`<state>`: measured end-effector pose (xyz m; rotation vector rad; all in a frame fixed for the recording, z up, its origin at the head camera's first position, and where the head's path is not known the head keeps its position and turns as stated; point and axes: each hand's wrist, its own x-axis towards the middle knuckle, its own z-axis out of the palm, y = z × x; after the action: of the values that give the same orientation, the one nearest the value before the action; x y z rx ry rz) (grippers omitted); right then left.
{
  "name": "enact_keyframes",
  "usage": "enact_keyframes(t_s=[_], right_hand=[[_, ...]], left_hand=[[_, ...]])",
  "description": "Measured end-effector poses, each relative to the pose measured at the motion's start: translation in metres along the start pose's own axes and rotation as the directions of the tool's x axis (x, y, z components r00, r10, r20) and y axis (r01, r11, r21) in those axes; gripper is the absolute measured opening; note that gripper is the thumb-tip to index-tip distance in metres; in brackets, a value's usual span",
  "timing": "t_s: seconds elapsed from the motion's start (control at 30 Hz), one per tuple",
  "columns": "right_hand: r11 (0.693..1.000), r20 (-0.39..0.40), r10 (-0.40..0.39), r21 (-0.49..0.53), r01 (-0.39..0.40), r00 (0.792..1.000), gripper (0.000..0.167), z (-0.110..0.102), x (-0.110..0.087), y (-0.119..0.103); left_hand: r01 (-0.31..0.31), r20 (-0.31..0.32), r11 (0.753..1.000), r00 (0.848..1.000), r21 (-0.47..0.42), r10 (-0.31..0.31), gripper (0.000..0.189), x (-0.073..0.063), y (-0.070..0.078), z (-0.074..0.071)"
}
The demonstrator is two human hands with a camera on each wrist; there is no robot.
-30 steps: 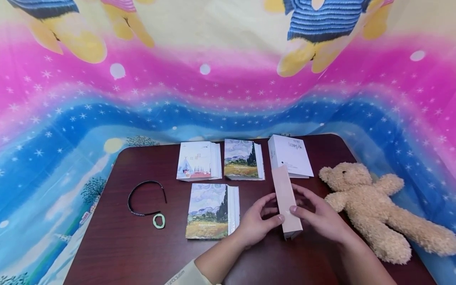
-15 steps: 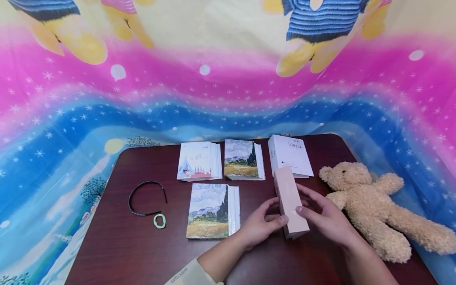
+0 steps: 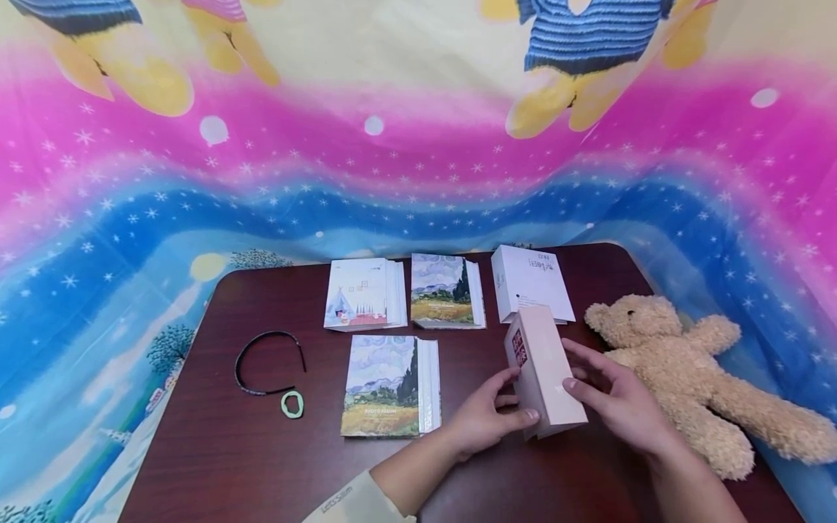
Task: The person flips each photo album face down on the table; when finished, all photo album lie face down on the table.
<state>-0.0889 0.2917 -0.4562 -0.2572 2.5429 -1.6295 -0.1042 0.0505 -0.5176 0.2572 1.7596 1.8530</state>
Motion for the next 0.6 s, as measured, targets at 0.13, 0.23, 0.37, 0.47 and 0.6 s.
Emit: enact_keyframes(t_s=[0.13,0.23,0.37,0.47,0.6], right_hand=[[1.0,0.001,-0.01,-0.02,0.01,1.0,0.058,-0.004,-0.002,0.003],[1.0,-0.001,-0.003,-0.022,0.003,1.0,0.057,-0.007,-0.004,0.004],[1.0,-0.007,0.025,-0.006,-0.025,1.0,0.057,-0.011,-0.006,0.007],[0.999,-0.012,0.048,0.002,-0.048,0.999,0.057,-0.015,-0.007,0.011],[0.997,-0.016,0.079,-0.002,-0.079,0.997,0.057,-0.019,-0.008,0.016]], left_hand=[[-0.005,0.001,1.0,1.0,0.024,0.005,0.075,0.002,-0.002,0.001],[-0.003,-0.007,1.0,1.0,0.027,0.003,0.076,0.004,-0.005,0.003],[0.013,-0.027,0.999,1.0,0.031,-0.012,0.075,0.006,-0.009,0.005],[0.018,-0.034,0.999,0.999,0.037,-0.017,0.074,0.008,-0.01,0.005],[0.024,-0.031,0.999,0.999,0.028,-0.023,0.075,0.009,-0.01,0.006]])
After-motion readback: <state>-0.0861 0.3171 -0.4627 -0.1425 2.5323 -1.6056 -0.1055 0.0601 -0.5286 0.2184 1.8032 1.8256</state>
